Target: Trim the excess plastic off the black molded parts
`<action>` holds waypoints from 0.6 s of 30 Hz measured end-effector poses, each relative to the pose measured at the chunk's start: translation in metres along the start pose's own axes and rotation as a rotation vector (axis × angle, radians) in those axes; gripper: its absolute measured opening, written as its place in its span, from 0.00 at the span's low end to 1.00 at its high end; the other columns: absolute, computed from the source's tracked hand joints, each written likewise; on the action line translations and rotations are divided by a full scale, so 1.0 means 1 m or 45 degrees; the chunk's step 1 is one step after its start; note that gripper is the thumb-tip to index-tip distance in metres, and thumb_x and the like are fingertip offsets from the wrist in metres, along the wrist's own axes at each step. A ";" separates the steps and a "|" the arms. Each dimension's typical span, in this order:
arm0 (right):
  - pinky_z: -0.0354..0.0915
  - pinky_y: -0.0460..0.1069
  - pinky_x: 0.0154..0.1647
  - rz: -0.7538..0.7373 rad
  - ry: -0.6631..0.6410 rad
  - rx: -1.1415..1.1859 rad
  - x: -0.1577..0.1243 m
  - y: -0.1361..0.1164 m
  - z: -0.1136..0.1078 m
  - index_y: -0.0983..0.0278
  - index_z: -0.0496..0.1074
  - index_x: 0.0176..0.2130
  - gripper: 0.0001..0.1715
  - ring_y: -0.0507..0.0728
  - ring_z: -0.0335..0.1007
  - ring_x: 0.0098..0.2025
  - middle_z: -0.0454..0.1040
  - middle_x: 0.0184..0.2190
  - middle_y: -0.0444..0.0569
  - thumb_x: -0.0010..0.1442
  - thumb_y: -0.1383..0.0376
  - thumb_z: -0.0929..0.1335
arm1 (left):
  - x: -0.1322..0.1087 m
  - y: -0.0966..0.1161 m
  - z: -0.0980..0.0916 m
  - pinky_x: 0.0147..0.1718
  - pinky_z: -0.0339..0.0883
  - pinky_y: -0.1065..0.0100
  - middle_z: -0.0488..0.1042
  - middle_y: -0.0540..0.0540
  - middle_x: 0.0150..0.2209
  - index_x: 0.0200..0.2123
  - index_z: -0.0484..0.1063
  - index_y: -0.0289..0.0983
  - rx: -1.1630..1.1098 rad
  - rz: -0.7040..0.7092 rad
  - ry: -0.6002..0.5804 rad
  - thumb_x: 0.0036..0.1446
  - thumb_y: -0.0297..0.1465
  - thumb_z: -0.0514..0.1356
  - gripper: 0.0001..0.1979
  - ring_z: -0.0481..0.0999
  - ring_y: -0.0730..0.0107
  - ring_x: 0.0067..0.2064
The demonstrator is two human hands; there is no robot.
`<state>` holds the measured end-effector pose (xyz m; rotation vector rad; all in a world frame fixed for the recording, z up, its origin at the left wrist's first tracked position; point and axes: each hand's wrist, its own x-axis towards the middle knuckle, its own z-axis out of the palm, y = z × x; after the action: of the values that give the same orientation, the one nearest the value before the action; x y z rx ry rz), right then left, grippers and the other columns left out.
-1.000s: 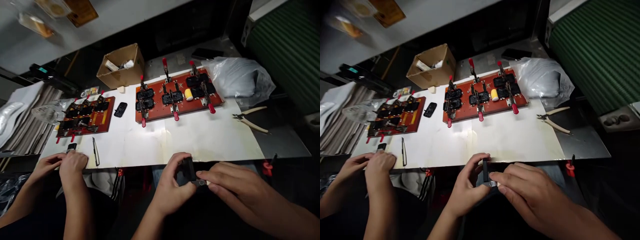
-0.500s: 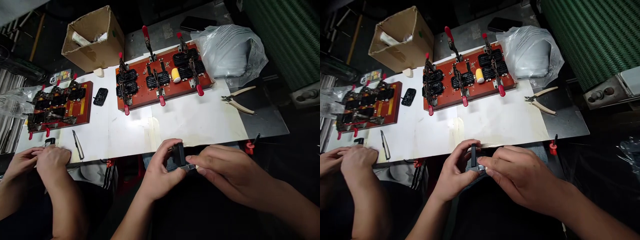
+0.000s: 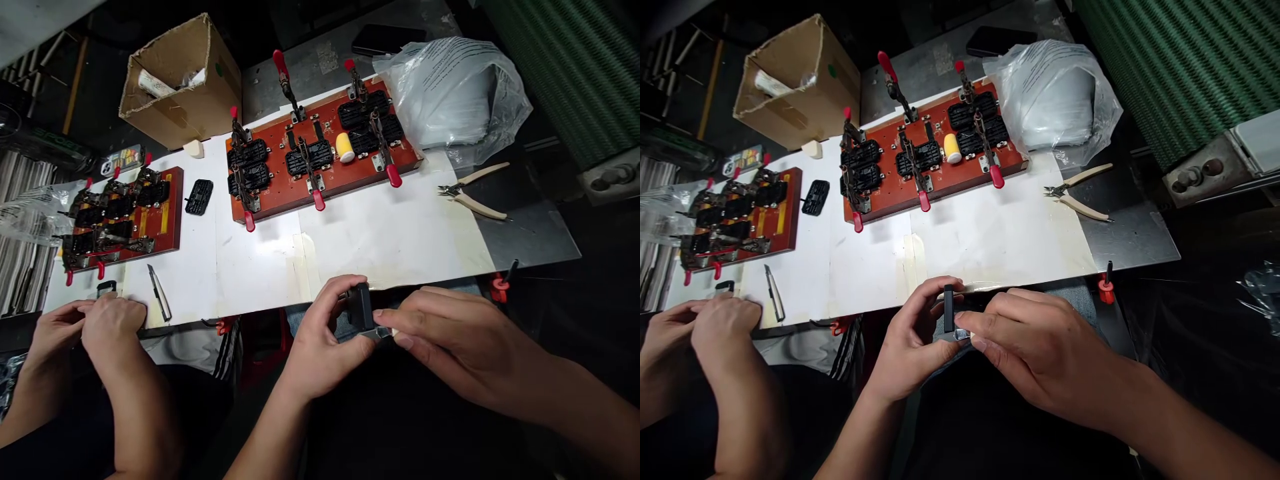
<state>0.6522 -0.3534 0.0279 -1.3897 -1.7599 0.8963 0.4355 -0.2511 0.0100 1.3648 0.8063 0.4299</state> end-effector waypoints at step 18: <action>0.63 0.52 0.42 0.027 -0.048 0.018 -0.002 0.009 0.003 0.55 0.71 0.65 0.20 0.55 0.71 0.42 0.77 0.43 0.44 0.78 0.65 0.65 | -0.002 -0.002 0.000 0.60 0.70 0.60 0.73 0.43 0.61 0.62 0.72 0.44 0.022 -0.023 -0.031 0.58 0.24 0.71 0.30 0.76 0.58 0.59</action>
<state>0.6545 -0.3537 0.0185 -1.3934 -1.7664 0.9508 0.4338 -0.2526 0.0089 1.3757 0.8035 0.3927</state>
